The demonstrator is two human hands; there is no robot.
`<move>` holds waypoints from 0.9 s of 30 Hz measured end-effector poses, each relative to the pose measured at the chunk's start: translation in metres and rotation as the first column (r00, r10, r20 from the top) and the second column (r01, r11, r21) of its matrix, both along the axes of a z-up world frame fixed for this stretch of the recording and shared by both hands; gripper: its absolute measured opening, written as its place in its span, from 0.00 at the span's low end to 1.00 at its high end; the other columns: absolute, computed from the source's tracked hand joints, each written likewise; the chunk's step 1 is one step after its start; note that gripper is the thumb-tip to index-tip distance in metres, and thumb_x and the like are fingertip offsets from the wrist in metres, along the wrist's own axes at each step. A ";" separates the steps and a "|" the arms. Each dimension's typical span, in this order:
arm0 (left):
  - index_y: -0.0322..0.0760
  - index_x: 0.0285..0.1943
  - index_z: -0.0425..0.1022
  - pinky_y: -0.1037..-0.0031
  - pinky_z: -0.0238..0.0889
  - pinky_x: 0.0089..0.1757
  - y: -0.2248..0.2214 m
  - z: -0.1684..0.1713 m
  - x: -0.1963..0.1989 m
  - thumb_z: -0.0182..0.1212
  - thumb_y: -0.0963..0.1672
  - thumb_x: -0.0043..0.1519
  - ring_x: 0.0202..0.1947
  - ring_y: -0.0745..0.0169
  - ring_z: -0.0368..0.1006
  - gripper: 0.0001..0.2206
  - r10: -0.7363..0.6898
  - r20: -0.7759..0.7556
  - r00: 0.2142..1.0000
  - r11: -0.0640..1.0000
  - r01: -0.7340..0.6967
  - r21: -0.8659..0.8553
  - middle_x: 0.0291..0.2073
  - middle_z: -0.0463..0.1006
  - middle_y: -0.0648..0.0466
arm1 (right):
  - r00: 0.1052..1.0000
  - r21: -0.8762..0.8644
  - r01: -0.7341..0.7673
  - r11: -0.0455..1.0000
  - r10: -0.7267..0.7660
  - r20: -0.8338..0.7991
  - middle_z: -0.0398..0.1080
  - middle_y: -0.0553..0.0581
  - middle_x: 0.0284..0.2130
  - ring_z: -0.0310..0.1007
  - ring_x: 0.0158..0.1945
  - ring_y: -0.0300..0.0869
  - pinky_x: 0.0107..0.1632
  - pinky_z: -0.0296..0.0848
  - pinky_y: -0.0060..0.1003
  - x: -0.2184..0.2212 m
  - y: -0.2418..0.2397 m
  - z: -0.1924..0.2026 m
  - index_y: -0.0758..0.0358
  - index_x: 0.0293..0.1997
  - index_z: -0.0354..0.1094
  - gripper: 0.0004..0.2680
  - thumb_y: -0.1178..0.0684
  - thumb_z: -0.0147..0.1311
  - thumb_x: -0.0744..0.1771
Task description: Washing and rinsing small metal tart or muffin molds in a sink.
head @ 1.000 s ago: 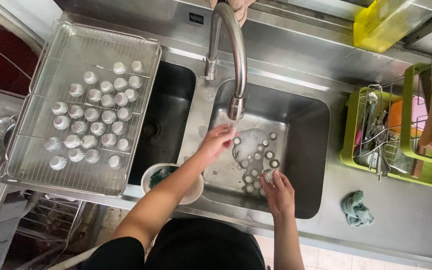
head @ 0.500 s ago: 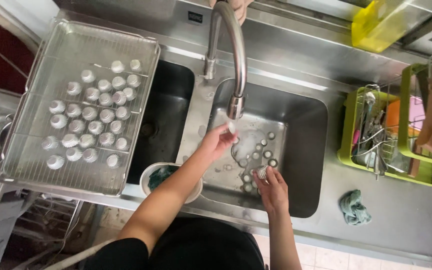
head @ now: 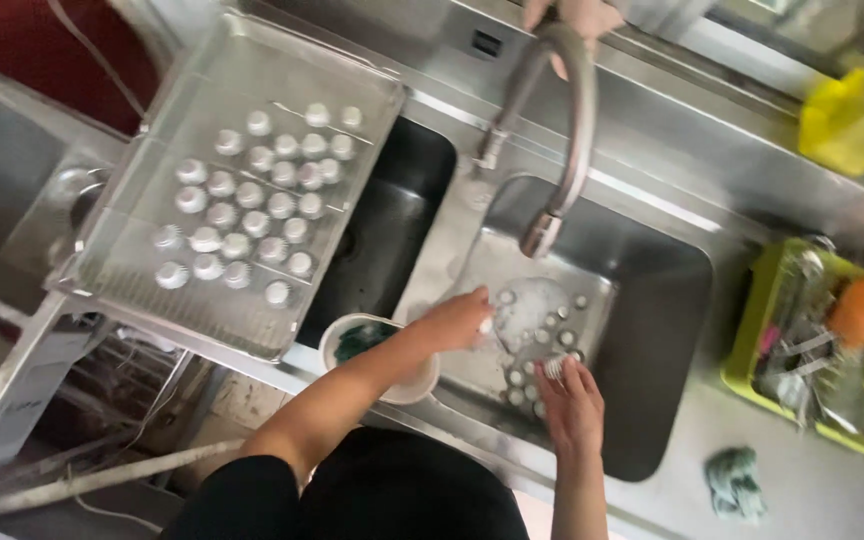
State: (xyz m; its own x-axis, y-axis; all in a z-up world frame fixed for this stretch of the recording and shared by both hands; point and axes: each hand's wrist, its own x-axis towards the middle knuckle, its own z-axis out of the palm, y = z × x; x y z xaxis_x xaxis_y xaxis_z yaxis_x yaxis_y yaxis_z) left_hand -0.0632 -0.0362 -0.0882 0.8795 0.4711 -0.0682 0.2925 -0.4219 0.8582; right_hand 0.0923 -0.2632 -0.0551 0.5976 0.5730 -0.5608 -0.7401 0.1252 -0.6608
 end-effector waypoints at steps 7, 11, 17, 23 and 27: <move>0.35 0.43 0.77 0.56 0.68 0.47 0.159 0.014 -0.183 0.73 0.47 0.54 0.48 0.45 0.72 0.15 0.623 0.002 0.783 0.754 -0.600 0.268 0.43 0.75 0.45 | 0.998 -0.070 -0.047 0.996 0.049 0.027 0.72 0.64 0.44 0.75 0.52 0.54 0.61 0.70 0.53 -0.003 -0.001 0.012 0.70 0.50 0.65 0.10 0.52 0.52 0.71; 0.36 0.45 0.77 0.56 0.68 0.48 0.250 0.017 -0.321 0.74 0.46 0.53 0.51 0.47 0.73 0.15 0.982 -0.009 0.189 0.174 -0.885 0.432 0.49 0.75 0.46 | 0.999 -0.090 -0.043 0.995 0.044 0.010 0.71 0.62 0.45 0.73 0.52 0.53 0.62 0.73 0.53 0.000 0.005 0.002 0.70 0.51 0.64 0.10 0.51 0.52 0.71; 0.35 0.49 0.77 0.55 0.69 0.48 0.248 0.021 -0.323 0.77 0.47 0.55 0.50 0.44 0.73 0.19 0.935 0.246 0.254 -0.003 -0.689 0.725 0.49 0.77 0.45 | 0.982 -0.101 -0.186 0.977 0.184 -0.033 0.72 0.63 0.49 0.74 0.54 0.53 0.60 0.72 0.49 -0.013 0.030 0.014 0.68 0.56 0.64 0.13 0.50 0.52 0.69; 0.38 0.61 0.73 0.65 0.69 0.44 0.065 0.074 -0.101 0.80 0.46 0.48 0.45 0.56 0.72 0.31 0.336 0.136 0.932 0.940 -0.342 0.023 0.48 0.77 0.49 | 0.912 0.001 -0.409 0.913 0.409 -0.021 0.72 0.63 0.51 0.74 0.54 0.51 0.58 0.75 0.45 -0.029 0.061 0.015 0.70 0.62 0.64 0.18 0.49 0.54 0.68; 0.36 0.65 0.72 0.69 0.69 0.48 -0.008 0.094 -0.034 0.78 0.45 0.48 0.51 0.60 0.72 0.33 0.036 0.353 0.935 0.969 0.053 -0.239 0.56 0.76 0.50 | 0.884 0.108 -0.462 0.880 0.467 -0.020 0.72 0.64 0.50 0.75 0.53 0.48 0.56 0.76 0.46 -0.030 0.080 0.027 0.71 0.60 0.64 0.18 0.48 0.56 0.69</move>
